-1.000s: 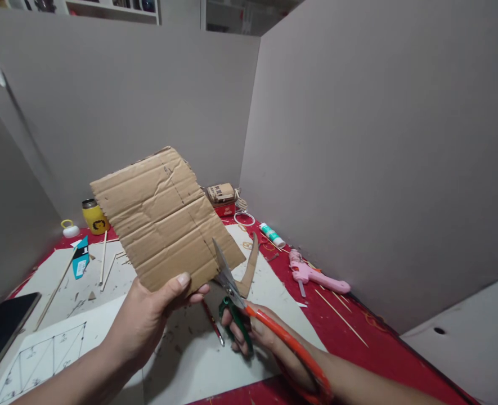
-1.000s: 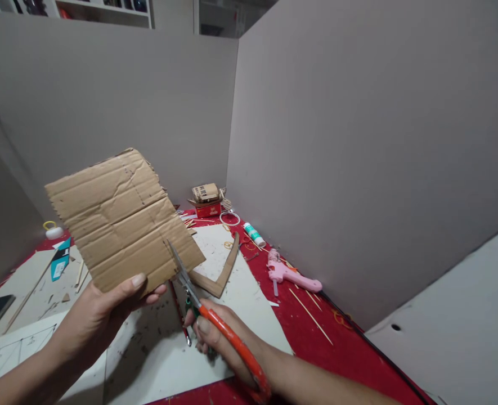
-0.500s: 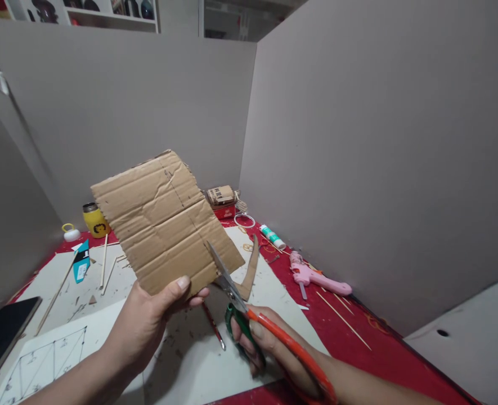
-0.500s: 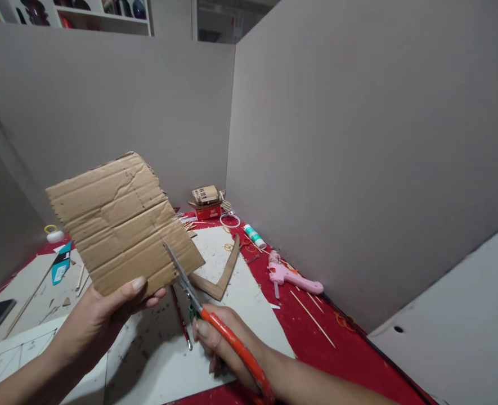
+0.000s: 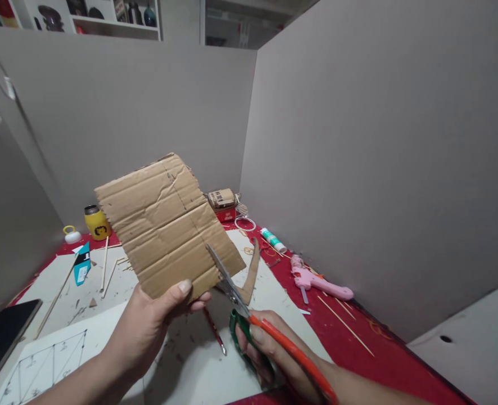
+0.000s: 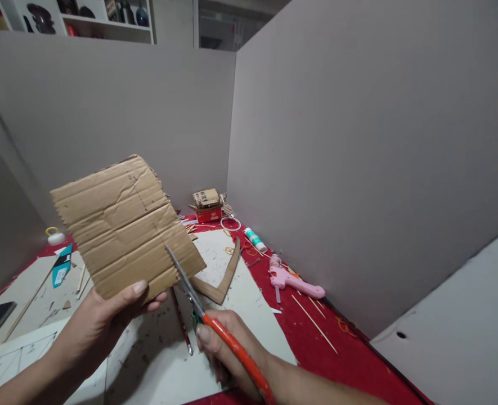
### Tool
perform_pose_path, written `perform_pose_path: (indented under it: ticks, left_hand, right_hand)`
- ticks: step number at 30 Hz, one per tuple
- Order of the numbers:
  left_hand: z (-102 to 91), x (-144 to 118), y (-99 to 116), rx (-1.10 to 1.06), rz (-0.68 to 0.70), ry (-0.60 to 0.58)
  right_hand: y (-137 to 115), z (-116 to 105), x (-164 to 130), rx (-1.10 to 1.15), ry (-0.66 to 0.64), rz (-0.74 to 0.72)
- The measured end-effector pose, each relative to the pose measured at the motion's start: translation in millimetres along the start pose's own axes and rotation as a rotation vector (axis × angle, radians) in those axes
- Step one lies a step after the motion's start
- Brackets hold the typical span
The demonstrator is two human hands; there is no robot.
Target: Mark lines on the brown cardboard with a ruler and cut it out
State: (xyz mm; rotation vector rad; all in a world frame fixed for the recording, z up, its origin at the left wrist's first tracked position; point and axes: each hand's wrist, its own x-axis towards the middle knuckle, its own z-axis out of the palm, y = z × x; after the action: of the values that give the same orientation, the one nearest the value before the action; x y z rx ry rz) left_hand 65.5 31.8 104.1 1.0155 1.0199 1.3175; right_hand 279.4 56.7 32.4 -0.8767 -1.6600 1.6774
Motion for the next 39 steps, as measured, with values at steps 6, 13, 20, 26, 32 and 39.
perform_pose_path:
  ticks: [6, 13, 20, 26, 32, 39]
  left_hand:
    - [-8.3, -0.9, 6.5, 0.017, -0.014, -0.058]
    - [-19.3, 10.6, 24.7, -0.068, 0.079, 0.029]
    - [-17.0, 19.8, 10.9, -0.016, 0.175, 0.066]
    - [-19.3, 17.9, 4.0, -0.019, 0.157, 0.063]
    - [-20.1, 18.6, 4.1, -0.037, 0.147, 0.041]
    - [-21.6, 20.5, 4.7, -0.050, 0.138, 0.029]
  right_hand:
    - [4.7, 1.5, 1.9, -0.028, 0.001, -0.044]
    - [7.7, -1.8, -1.6, -0.055, -0.035, -0.021]
    - [5.0, -7.6, -0.6, -0.139, -0.101, -0.032]
    - [2.6, -2.2, -2.9, -0.129, -0.032, -0.020]
    - [-5.1, -1.9, -5.7, -0.184, -0.001, -0.026]
    - [-2.8, -9.2, -3.9, -0.259, -0.076, -0.066]
